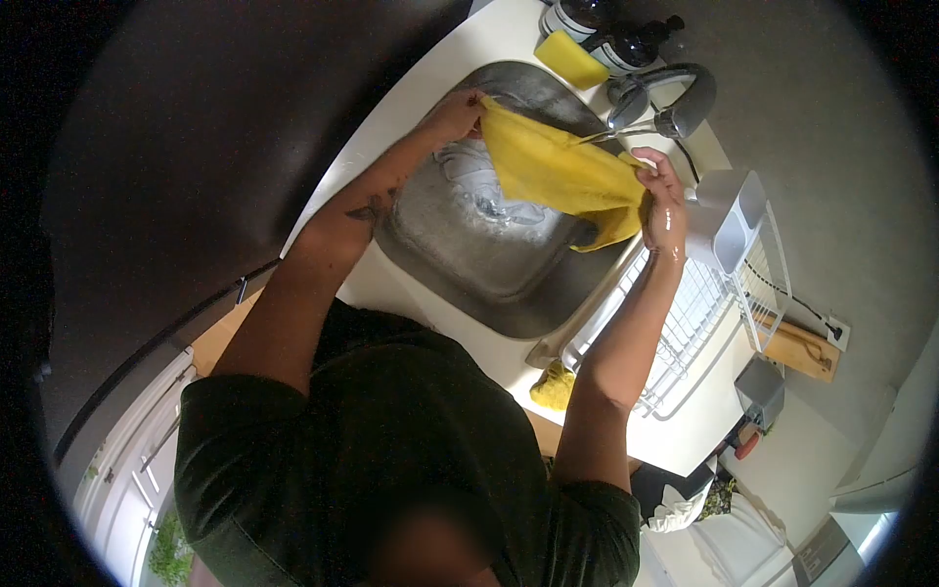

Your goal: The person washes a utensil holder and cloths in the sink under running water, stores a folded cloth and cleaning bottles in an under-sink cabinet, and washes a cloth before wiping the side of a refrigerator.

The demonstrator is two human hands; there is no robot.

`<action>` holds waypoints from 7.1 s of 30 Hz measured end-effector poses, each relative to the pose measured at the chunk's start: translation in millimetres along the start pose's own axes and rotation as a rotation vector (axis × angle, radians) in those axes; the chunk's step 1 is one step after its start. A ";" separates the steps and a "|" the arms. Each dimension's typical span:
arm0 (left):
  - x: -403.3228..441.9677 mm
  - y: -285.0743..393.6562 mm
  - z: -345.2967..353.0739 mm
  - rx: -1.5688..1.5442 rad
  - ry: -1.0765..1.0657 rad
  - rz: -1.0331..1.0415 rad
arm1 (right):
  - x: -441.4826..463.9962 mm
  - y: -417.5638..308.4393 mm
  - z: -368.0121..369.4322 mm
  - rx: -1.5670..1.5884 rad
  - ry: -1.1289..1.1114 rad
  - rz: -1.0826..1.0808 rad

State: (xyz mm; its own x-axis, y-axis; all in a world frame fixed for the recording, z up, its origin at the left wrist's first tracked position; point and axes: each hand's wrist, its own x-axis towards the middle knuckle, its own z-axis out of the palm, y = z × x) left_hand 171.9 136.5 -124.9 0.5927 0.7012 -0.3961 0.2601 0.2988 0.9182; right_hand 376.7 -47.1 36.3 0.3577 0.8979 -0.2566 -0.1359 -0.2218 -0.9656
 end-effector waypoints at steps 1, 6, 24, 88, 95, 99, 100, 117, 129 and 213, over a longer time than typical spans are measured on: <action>7.6 -14.0 8.7 0.206 0.148 0.122 | 1.1 2.9 4.8 -0.001 0.001 0.000; -32.9 62.6 64.5 0.177 -0.325 0.697 | 23.4 21.3 33.4 -0.173 -0.103 -0.079; -60.2 54.4 73.8 -0.188 0.062 0.639 | 30.5 7.4 48.7 0.020 0.355 -0.077; -189.6 98.9 -47.3 -0.200 0.243 0.740 | 35.9 23.6 31.5 0.315 0.730 -0.200; -156.1 -22.4 -25.7 1.028 -0.240 0.676 | 30.6 21.4 35.2 0.243 0.612 -0.193; -116.6 -52.5 -23.2 1.309 -0.567 0.258 | 32.7 17.6 26.5 0.076 0.429 -0.212; -109.6 -44.7 -21.5 1.189 -0.767 -0.070 | 29.7 14.8 29.7 0.074 0.434 -0.208; -76.0 -5.9 -24.9 -0.591 -0.639 -0.248 | 1.4 0.9 39.7 0.052 0.343 -0.102; -90.0 13.2 -18.3 -0.598 -0.657 -0.156 | -21.7 86.8 91.6 -0.684 0.313 -0.117; 37.5 -90.9 -36.7 1.192 -0.802 0.044 | -678.9 320.5 37.9 0.040 0.967 1.572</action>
State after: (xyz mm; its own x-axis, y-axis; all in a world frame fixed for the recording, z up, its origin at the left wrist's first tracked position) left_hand 142.5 159.4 -223.0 0.7740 0.0282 -0.6325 0.4642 -0.7046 0.5366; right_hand 55.3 -713.4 -97.3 0.2337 -0.6115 -0.7560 -0.8419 -0.5163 0.1574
